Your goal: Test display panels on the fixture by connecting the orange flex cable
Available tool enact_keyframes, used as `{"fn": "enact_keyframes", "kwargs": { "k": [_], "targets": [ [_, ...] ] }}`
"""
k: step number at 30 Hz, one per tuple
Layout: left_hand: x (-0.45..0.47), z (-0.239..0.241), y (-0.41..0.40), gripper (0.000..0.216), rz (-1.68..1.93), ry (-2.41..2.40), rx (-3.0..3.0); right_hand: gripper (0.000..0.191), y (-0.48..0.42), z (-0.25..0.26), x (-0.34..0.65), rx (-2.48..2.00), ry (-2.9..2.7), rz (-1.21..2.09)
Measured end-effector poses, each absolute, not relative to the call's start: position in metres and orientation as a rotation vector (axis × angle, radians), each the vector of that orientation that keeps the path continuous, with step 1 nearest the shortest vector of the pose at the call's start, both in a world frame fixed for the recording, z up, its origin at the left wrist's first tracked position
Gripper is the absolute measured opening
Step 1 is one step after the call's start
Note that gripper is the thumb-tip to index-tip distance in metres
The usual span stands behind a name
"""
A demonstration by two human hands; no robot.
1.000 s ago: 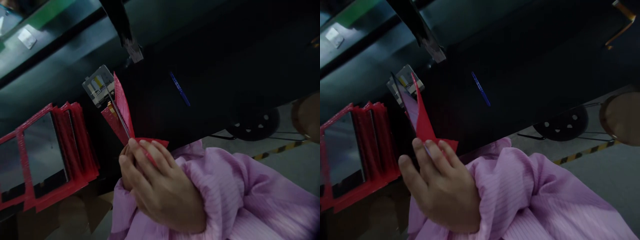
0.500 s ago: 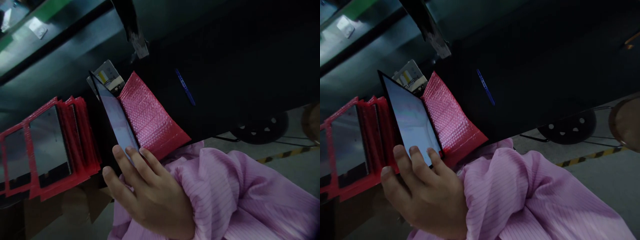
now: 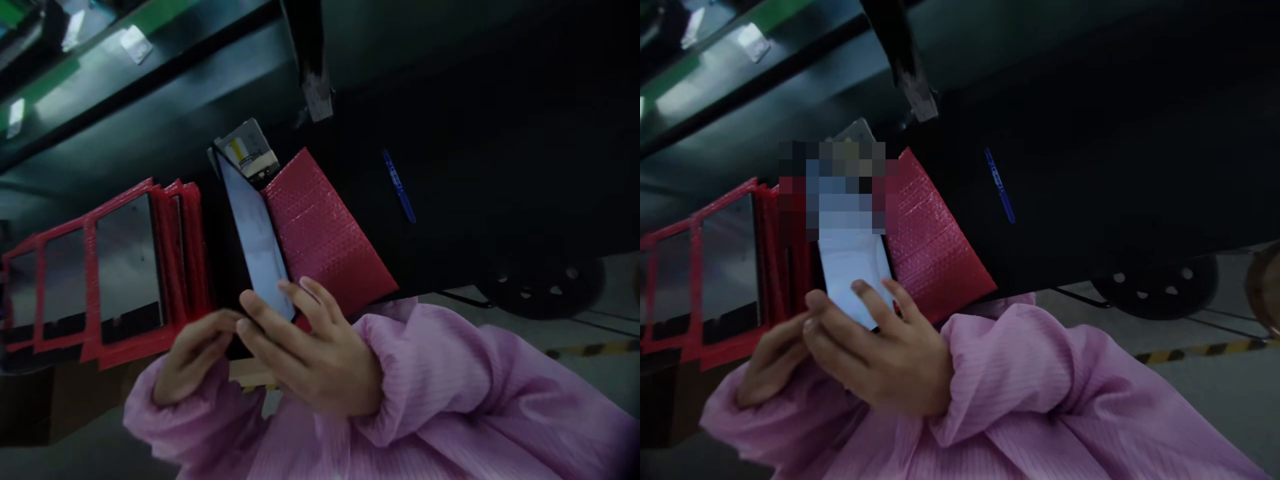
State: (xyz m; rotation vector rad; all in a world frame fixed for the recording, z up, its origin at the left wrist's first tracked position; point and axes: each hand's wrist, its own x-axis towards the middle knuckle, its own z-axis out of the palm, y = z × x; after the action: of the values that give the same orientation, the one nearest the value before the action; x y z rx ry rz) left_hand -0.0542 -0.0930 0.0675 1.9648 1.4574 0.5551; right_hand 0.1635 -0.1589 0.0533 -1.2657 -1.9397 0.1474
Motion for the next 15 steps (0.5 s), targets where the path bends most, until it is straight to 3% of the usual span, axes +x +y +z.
{"fn": "enact_keyframes", "kwargs": {
  "k": [3, 6, 9, 15],
  "targets": [
    [-0.039, 0.054, -0.047, 0.017, 0.727, 1.484, 1.874, 0.038, -0.155, 0.043, 0.170, -1.171, -1.845, 0.189],
    [-0.020, 0.024, 0.017, 0.029, 0.930, 1.649, 2.015, 0.038, -0.152, 0.036, 0.172, -1.118, -1.785, 0.210],
    [-0.012, -0.004, 0.068, 0.042, 0.843, 1.783, 2.139, 0.038, -0.150, 0.034, 0.171, -1.086, -1.763, 0.217],
    [-0.014, -0.023, 0.108, 0.046, 0.747, 1.832, 2.217, 0.036, -0.147, 0.035, 0.169, -1.076, -1.775, 0.196]
  ]
}}
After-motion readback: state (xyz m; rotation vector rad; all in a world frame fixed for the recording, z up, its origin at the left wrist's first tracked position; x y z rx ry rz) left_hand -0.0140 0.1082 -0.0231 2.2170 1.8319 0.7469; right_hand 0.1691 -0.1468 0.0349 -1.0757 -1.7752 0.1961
